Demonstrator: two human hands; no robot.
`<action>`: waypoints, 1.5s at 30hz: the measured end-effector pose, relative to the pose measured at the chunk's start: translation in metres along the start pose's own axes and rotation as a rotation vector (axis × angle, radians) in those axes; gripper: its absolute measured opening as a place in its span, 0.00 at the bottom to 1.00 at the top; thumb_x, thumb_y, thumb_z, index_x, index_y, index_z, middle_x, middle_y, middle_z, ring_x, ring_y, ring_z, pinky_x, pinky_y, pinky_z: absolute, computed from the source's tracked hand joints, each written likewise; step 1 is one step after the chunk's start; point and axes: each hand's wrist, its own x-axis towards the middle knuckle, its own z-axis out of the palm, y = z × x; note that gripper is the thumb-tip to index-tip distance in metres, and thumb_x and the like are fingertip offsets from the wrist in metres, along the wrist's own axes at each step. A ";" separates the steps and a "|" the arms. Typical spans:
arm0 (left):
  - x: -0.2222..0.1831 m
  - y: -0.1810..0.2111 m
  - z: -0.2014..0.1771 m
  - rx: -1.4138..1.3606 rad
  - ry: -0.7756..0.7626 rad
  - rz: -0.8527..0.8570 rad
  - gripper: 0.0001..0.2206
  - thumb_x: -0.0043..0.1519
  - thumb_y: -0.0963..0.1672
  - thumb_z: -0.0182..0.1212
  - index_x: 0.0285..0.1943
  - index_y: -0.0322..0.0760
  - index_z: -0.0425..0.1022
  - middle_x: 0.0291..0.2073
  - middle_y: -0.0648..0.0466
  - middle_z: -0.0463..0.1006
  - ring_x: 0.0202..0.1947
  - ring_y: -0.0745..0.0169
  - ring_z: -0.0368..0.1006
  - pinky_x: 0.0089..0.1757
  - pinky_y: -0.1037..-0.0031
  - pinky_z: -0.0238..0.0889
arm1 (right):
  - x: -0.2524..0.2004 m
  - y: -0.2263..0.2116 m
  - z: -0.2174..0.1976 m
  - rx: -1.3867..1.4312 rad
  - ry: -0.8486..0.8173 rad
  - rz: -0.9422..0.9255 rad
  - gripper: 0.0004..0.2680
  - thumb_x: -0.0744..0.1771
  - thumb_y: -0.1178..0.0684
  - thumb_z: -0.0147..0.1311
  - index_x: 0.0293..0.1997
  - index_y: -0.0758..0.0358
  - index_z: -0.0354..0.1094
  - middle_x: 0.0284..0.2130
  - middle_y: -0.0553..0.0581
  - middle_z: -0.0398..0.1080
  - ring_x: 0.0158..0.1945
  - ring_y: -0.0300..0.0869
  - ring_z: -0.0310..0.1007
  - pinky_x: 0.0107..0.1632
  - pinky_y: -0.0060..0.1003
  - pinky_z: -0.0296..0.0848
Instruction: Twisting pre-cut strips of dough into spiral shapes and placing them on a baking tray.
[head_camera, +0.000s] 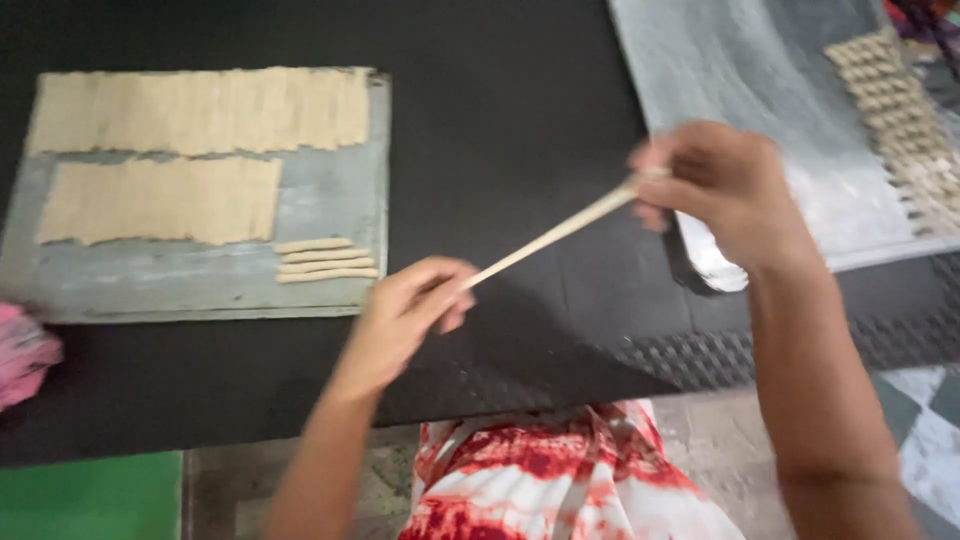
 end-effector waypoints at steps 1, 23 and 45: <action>-0.010 -0.008 -0.005 0.000 -0.022 0.003 0.08 0.63 0.43 0.55 0.45 0.35 0.77 0.26 0.55 0.76 0.23 0.73 0.68 0.30 0.84 0.62 | -0.019 0.017 -0.018 -0.006 0.021 0.001 0.06 0.63 0.63 0.59 0.40 0.67 0.66 0.27 0.58 0.67 0.25 0.41 0.70 0.32 0.31 0.72; -0.033 -0.045 -0.061 0.532 0.236 -0.249 0.05 0.61 0.43 0.60 0.37 0.37 0.79 0.26 0.54 0.75 0.24 0.69 0.65 0.27 0.79 0.56 | -0.177 0.081 -0.143 -0.880 0.377 0.362 0.06 0.68 0.55 0.56 0.33 0.64 0.71 0.26 0.56 0.70 0.31 0.44 0.67 0.36 0.37 0.61; 0.021 0.107 0.084 0.693 -0.095 0.794 0.02 0.66 0.40 0.57 0.41 0.37 0.69 0.28 0.57 0.70 0.27 0.65 0.64 0.34 0.74 0.57 | -0.080 0.057 0.055 0.269 0.246 0.083 0.10 0.68 0.46 0.47 0.47 0.60 0.68 0.41 0.50 0.71 0.33 0.34 0.69 0.31 0.26 0.69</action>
